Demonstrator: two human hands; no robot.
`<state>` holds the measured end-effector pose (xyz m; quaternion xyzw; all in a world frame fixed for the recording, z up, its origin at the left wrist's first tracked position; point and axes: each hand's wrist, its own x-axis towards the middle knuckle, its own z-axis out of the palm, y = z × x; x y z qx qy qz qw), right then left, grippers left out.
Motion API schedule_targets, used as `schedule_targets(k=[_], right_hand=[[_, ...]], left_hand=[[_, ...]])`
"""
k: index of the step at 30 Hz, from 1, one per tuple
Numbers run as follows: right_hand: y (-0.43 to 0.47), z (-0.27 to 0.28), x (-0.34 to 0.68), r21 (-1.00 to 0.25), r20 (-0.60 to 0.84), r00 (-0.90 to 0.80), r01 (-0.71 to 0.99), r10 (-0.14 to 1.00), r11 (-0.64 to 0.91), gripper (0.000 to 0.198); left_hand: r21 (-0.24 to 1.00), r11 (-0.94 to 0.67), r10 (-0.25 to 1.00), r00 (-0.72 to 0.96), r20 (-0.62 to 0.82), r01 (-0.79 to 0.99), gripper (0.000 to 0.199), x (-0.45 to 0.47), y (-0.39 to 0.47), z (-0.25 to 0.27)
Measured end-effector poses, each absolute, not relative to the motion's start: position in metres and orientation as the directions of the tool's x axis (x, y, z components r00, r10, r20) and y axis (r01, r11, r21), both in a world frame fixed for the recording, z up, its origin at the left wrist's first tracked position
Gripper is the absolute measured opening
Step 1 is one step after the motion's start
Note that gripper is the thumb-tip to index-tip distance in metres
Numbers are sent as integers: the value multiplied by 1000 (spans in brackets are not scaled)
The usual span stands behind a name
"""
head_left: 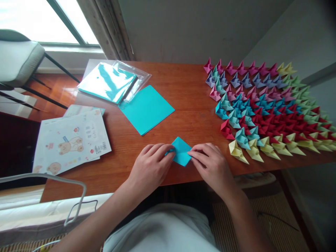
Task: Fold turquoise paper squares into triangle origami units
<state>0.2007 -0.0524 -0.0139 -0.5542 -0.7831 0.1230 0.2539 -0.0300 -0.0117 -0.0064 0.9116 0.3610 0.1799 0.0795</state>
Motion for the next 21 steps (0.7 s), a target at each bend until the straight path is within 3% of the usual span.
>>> schedule_targets(k=[16, 21], right_hand=[[-43, -15, 214, -473, 299, -269, 791, 915, 387, 11], [-38, -12, 214, -484, 263, -279, 790, 924, 376, 11]], left_hand=[[303, -672, 740, 630, 237, 675, 11, -43, -8, -2], [365, -680, 724, 660, 199, 636, 22, -32, -5, 3]])
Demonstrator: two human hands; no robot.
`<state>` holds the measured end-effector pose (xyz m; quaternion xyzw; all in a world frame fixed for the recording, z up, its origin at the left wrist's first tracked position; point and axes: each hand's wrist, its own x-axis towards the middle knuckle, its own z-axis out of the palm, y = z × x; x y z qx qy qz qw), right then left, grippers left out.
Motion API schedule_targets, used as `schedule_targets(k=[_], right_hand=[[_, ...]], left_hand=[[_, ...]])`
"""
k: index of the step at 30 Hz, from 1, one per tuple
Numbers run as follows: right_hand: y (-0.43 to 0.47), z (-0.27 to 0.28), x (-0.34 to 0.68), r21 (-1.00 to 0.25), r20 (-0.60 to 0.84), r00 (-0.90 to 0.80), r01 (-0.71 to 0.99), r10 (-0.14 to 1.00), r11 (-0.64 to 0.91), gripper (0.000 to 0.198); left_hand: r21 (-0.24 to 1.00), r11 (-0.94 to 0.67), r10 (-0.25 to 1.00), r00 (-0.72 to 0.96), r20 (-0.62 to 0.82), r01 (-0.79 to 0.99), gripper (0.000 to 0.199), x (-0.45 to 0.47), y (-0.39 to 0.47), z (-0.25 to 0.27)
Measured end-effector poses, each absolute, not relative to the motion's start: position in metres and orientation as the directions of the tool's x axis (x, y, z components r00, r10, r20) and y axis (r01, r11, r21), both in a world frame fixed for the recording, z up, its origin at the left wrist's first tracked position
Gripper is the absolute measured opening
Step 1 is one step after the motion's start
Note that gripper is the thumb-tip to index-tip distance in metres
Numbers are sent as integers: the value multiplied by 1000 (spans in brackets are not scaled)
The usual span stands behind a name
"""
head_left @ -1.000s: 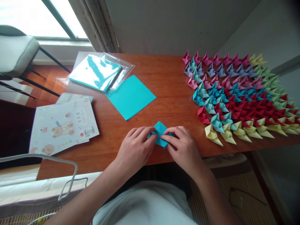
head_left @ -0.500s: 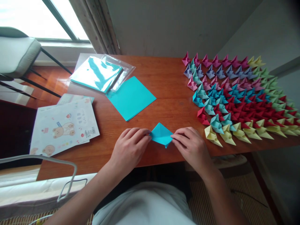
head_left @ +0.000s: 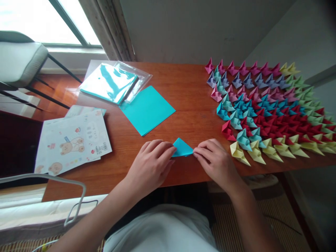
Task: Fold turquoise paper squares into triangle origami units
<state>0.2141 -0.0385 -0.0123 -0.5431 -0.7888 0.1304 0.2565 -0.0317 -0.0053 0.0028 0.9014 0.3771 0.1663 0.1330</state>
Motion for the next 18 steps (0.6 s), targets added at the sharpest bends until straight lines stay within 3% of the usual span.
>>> schedule_targets(k=[8, 18], right_hand=[[-34, -12, 213, -495, 216, -282, 794, 935, 353, 11], [-34, -11, 212, -502, 177, -279, 799, 944, 331, 8]], left_hand=[[500, -578, 787, 603, 132, 644, 14, -10, 8, -4], [495, -538, 824, 550, 136, 683, 9, -1, 2, -3]])
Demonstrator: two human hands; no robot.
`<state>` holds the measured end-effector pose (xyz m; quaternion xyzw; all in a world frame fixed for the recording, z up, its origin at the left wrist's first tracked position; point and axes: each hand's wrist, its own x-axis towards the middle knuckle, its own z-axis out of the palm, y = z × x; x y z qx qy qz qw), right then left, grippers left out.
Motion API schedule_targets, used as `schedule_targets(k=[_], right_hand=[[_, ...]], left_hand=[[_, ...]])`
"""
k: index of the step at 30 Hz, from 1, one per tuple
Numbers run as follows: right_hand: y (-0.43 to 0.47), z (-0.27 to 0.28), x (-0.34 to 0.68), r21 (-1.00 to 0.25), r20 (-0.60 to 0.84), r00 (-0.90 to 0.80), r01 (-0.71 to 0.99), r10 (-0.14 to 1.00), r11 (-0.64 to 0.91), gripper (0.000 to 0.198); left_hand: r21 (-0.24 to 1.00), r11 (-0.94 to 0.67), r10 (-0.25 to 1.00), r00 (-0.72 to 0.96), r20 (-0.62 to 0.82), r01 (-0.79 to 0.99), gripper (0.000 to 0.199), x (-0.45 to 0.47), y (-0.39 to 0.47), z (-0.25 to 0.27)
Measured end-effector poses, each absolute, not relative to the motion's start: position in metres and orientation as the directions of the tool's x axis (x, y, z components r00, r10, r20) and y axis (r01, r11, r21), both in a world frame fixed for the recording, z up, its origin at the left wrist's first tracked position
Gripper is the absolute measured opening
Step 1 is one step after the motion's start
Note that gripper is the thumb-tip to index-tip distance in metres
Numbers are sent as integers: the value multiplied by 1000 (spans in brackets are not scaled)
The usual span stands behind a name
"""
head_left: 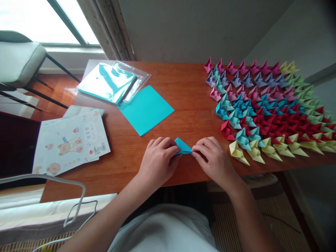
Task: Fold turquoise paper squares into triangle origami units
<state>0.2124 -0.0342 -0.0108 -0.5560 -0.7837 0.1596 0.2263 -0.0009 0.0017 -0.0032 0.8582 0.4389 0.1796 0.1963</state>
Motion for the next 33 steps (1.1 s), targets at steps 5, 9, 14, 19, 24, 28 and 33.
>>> schedule_targets(k=[5, 9, 14, 19, 24, 28, 33], right_hand=[[-37, -9, 216, -532, 170, -275, 783, 946, 323, 10], [-39, -9, 220, -520, 194, -257, 791, 947, 321, 7], [-40, -10, 219, -509, 213, -251, 796, 944, 327, 8], [-37, -12, 217, -501, 230, -258, 795, 939, 341, 9], [-34, -7, 213, -494, 188, -253, 811, 949, 314, 9], [-32, -4, 204, -576, 176, -236, 763, 956, 294, 5], [-30, -9, 195, -617, 189, -214, 734, 958, 286, 10]], left_hand=[[494, -525, 830, 545, 116, 693, 11, 0, 1, -1], [492, -526, 831, 542, 124, 694, 11, 0, 1, -1], [489, -533, 829, 541, 142, 690, 12, 0, 0, -2], [477, -533, 830, 541, 134, 699, 12, 0, 0, -2], [485, -520, 835, 538, 116, 703, 11, 1, 0, -1], [479, -524, 832, 544, 110, 704, 10, 1, 1, -2], [476, -528, 827, 553, 100, 703, 9, 0, 1, -2]])
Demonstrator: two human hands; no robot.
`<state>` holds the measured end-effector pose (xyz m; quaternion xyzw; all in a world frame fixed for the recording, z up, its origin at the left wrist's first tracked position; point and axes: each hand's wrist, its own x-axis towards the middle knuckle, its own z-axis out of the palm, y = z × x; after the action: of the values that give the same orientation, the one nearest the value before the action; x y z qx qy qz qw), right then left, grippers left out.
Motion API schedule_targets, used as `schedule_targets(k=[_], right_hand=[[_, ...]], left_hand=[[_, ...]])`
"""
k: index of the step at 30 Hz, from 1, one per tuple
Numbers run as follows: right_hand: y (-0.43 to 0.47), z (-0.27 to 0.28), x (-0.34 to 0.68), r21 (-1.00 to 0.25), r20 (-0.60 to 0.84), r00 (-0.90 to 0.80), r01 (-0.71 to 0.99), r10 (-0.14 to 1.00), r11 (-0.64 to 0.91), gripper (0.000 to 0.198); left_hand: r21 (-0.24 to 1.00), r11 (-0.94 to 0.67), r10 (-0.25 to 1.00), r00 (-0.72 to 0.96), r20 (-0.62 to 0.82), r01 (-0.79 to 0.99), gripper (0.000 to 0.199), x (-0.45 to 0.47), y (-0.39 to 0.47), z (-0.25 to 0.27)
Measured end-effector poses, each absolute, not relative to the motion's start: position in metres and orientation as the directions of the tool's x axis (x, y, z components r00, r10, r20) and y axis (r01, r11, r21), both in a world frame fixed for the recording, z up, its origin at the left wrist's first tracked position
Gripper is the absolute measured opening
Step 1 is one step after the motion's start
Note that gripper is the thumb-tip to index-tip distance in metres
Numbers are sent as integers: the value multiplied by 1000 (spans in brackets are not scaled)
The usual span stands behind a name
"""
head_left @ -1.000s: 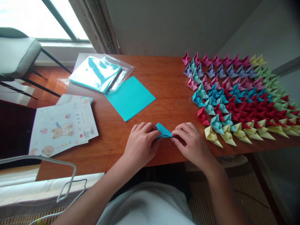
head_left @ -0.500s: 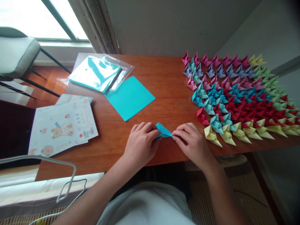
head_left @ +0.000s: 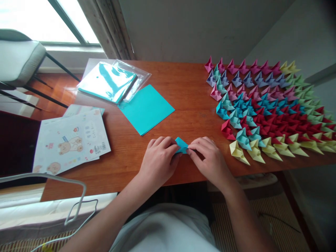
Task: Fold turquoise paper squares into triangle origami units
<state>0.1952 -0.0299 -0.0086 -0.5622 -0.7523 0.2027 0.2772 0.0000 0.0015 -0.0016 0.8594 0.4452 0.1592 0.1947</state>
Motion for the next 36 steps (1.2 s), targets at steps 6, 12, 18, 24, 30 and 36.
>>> schedule_targets(k=[6, 12, 18, 24, 30, 36], right_hand=[[-30, -10, 193, -612, 171, -184, 750, 968, 251, 12], [-26, -8, 190, -578, 144, -172, 785, 975, 224, 13], [-23, -8, 184, -530, 127, -129, 829, 983, 177, 15], [-21, -9, 178, -485, 121, -73, 866, 990, 123, 9], [-23, -10, 175, -483, 122, -36, 871, 992, 91, 7], [-24, -11, 172, -481, 122, -7, 875, 993, 65, 7]], left_hand=[[533, -498, 841, 531, 105, 684, 6, -17, 2, -1], [539, -490, 841, 535, 84, 685, 11, -35, 1, 2], [535, -480, 856, 505, 111, 695, 14, -34, 1, 3], [472, -459, 880, 460, 122, 753, 12, -27, -1, 1], [419, -465, 882, 450, 140, 780, 15, -24, -3, -1], [240, -601, 795, 538, 282, 762, 37, -14, -23, 0]])
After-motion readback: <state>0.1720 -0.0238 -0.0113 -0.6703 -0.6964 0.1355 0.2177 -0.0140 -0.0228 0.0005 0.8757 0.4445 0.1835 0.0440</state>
